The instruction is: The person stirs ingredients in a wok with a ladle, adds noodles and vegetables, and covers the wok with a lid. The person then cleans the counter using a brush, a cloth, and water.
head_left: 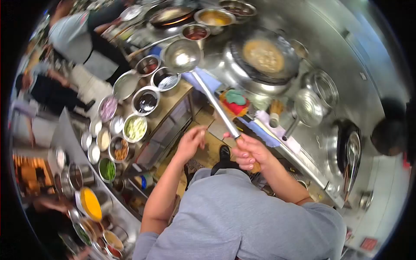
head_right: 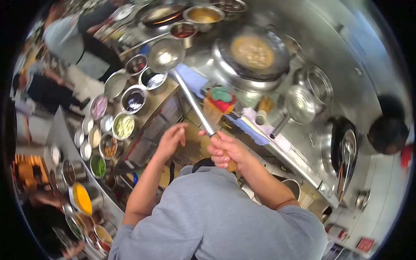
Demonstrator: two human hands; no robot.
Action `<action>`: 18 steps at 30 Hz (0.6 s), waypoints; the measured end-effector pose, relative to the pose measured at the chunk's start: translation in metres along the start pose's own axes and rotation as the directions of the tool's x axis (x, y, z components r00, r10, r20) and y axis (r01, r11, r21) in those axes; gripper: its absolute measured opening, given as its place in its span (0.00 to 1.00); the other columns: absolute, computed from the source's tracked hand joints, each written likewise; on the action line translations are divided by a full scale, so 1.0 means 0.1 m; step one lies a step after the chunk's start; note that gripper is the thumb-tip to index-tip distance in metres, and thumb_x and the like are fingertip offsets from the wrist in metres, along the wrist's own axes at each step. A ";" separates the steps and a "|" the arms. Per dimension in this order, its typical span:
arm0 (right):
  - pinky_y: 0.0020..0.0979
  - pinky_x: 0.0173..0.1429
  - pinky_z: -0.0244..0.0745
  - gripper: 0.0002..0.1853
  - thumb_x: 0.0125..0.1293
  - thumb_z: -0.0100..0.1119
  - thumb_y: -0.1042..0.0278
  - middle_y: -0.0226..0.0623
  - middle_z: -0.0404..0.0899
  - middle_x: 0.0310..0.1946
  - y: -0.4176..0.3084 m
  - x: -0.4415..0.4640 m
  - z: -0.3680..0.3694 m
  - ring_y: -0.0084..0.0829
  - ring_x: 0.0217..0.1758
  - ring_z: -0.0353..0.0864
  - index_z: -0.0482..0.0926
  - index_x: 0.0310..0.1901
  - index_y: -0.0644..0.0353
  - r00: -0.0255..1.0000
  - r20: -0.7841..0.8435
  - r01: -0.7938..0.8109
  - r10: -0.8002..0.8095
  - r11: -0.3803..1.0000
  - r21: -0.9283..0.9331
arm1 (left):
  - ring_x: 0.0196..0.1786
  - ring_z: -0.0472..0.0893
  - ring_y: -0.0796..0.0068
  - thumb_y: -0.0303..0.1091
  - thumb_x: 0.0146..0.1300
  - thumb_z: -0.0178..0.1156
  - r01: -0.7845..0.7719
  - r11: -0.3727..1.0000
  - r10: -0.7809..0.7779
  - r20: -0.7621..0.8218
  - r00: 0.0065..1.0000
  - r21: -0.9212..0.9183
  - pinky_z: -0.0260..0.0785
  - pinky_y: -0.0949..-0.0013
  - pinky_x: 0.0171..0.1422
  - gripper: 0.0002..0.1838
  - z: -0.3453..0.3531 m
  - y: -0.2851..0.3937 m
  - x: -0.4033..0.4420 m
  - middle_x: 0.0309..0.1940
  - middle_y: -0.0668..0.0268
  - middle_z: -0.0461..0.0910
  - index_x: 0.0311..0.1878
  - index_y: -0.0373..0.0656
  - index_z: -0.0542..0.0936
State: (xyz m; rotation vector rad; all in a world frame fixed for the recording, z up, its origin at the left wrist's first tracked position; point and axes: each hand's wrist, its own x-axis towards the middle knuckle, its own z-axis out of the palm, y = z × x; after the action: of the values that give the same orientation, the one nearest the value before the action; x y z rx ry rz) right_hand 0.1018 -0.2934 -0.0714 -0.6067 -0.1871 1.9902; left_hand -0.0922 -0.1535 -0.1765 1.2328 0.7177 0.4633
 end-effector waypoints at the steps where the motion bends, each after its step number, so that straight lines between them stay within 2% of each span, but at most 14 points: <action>1: 0.18 0.15 0.55 0.19 0.72 0.43 0.62 0.23 0.59 0.19 -0.11 -0.12 -0.09 0.13 0.12 0.56 0.59 0.62 0.50 0.995 -0.046 0.084 -0.084 0.996 0.002 | 0.27 0.72 0.84 0.38 0.68 0.51 0.052 0.996 -0.054 0.027 0.998 0.076 0.67 0.76 0.33 0.16 0.02 -0.34 0.04 0.25 0.69 0.73 0.53 0.39 0.74; 3: 0.19 0.15 0.55 0.17 0.70 0.45 0.63 0.24 0.60 0.19 -0.38 -0.35 -0.31 0.15 0.12 0.56 0.61 0.59 0.52 0.945 -0.206 0.241 -0.255 0.966 -0.091 | 0.32 0.78 0.74 0.41 0.65 0.53 0.185 0.904 -0.199 -0.004 0.980 0.385 0.71 0.71 0.39 0.18 -0.05 -1.08 0.01 0.31 0.62 0.79 0.52 0.40 0.75; 4: 0.19 0.15 0.55 0.17 0.70 0.45 0.63 0.24 0.60 0.19 -0.53 -0.43 -0.43 0.15 0.12 0.56 0.61 0.59 0.52 0.938 -0.210 0.263 -0.276 0.961 -0.087 | 0.42 0.81 0.62 0.45 0.61 0.56 0.082 0.737 -0.061 -0.055 0.997 0.671 0.72 0.64 0.47 0.21 -0.13 -1.57 -0.06 0.40 0.56 0.81 0.52 0.41 0.75; 5: 0.20 0.14 0.56 0.15 0.70 0.46 0.64 0.25 0.61 0.19 -0.68 -0.50 -0.55 0.16 0.12 0.57 0.63 0.56 0.53 0.866 -0.344 0.310 -0.363 0.929 -0.201 | 0.48 0.79 0.55 0.46 0.58 0.57 0.218 0.616 -0.238 -0.086 0.968 0.757 0.71 0.60 0.51 0.22 -0.20 -1.86 -0.18 0.44 0.53 0.79 0.50 0.40 0.76; 6: 0.21 0.14 0.56 0.13 0.69 0.47 0.65 0.25 0.61 0.19 -0.84 -0.57 -0.67 0.16 0.12 0.57 0.64 0.53 0.54 0.767 -0.460 0.329 -0.447 0.890 -0.316 | 0.48 0.79 0.55 0.46 0.57 0.57 0.301 0.541 -0.375 -0.096 0.922 0.785 0.70 0.59 0.52 0.21 -0.31 -2.27 -0.31 0.45 0.53 0.79 0.49 0.42 0.77; 7: 0.21 0.13 0.57 0.12 0.69 0.47 0.64 0.25 0.62 0.18 -1.01 -0.63 -0.81 0.17 0.11 0.58 0.64 0.52 0.55 0.673 -0.538 0.248 -0.507 0.840 -0.482 | 0.49 0.78 0.54 0.45 0.58 0.57 0.368 0.546 -0.465 -0.094 0.880 0.753 0.70 0.59 0.52 0.20 -0.51 -2.72 -0.51 0.44 0.53 0.79 0.47 0.42 0.79; 8: 0.22 0.13 0.58 0.12 0.69 0.47 0.64 0.26 0.63 0.18 -1.21 -0.68 -0.96 0.17 0.11 0.60 0.65 0.50 0.56 0.570 -0.588 0.132 -0.574 0.771 -0.624 | 0.48 0.79 0.56 0.44 0.60 0.54 0.443 0.593 -0.492 -0.133 0.860 0.672 0.69 0.60 0.53 0.19 -0.27 -2.20 -0.70 0.44 0.54 0.80 0.47 0.41 0.79; 10: 0.24 0.13 0.60 0.13 0.67 0.49 0.64 0.26 0.64 0.18 -1.62 -0.77 -1.50 0.18 0.11 0.61 0.65 0.50 0.57 0.437 -0.581 -0.022 -0.686 0.638 -0.770 | 0.37 0.80 0.62 0.39 0.62 0.51 0.292 0.696 -0.207 -0.206 0.956 0.655 0.72 0.61 0.39 0.14 -0.83 -3.81 -1.13 0.35 0.56 0.81 0.42 0.40 0.80; 11: 0.26 0.15 0.62 0.12 0.67 0.48 0.64 0.29 0.67 0.19 -1.83 -0.80 -1.63 0.20 0.14 0.65 0.65 0.48 0.59 0.408 -0.577 -0.111 -0.708 0.589 -0.801 | 0.32 0.78 0.67 0.38 0.63 0.50 0.475 0.717 -0.439 -0.198 0.876 0.510 0.68 0.65 0.32 0.12 -0.76 -3.38 -1.15 0.31 0.59 0.80 0.41 0.42 0.79; 12: 0.28 0.17 0.65 0.12 0.68 0.48 0.64 0.32 0.69 0.21 -1.99 -0.81 -1.75 0.23 0.16 0.68 0.64 0.47 0.61 0.381 -0.573 -0.202 -0.726 0.539 -0.818 | 0.26 0.77 0.72 0.37 0.63 0.49 0.657 0.653 -0.645 -0.178 0.743 0.378 0.65 0.68 0.25 0.11 -0.67 -2.85 -1.17 0.27 0.63 0.78 0.40 0.44 0.79; 13: 0.28 0.17 0.65 0.12 0.68 0.48 0.64 0.32 0.69 0.21 -2.14 -0.77 -2.04 0.23 0.16 0.68 0.64 0.47 0.61 0.388 -0.577 -0.204 -0.719 0.543 -0.815 | 0.26 0.77 0.72 0.37 0.63 0.49 0.664 0.647 -0.651 -0.183 0.737 0.374 0.65 0.68 0.25 0.11 -0.63 -2.81 -1.16 0.27 0.63 0.78 0.40 0.44 0.79; 15: 0.29 0.19 0.66 0.13 0.68 0.48 0.63 0.35 0.70 0.22 -2.29 -0.59 -2.68 0.23 0.18 0.69 0.64 0.46 0.62 0.268 -0.317 -0.476 -0.910 0.162 -0.865 | 0.20 0.72 0.78 0.35 0.64 0.49 0.783 0.607 -0.755 -0.408 0.514 -0.136 0.57 0.75 0.19 0.08 -0.63 -2.72 -1.11 0.22 0.68 0.74 0.39 0.47 0.76; 17: 0.30 0.20 0.66 0.14 0.68 0.47 0.63 0.36 0.69 0.22 -2.26 -0.34 -2.55 0.24 0.18 0.69 0.65 0.50 0.63 0.263 -0.317 -0.489 -0.911 0.157 -0.858 | 0.21 0.73 0.78 0.35 0.65 0.49 0.747 0.637 -0.743 -0.414 0.527 -0.192 0.59 0.74 0.21 0.08 -0.67 -2.64 -0.98 0.23 0.69 0.75 0.42 0.46 0.76; 18: 0.29 0.20 0.66 0.15 0.68 0.46 0.64 0.34 0.68 0.21 -2.18 -0.23 -2.22 0.24 0.17 0.68 0.64 0.52 0.62 0.326 -0.530 -0.227 -0.783 0.480 -0.848 | 0.23 0.74 0.78 0.36 0.65 0.50 0.702 0.670 -0.724 -0.420 0.547 -0.242 0.60 0.74 0.22 0.09 -0.69 -2.58 -0.88 0.25 0.69 0.75 0.44 0.46 0.76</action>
State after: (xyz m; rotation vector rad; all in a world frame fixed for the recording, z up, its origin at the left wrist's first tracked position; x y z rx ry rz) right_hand 0.3909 -0.2353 -0.1722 -2.0744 -0.5370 0.6822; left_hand -0.2175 -0.2389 -0.4137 0.6591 1.5649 0.0796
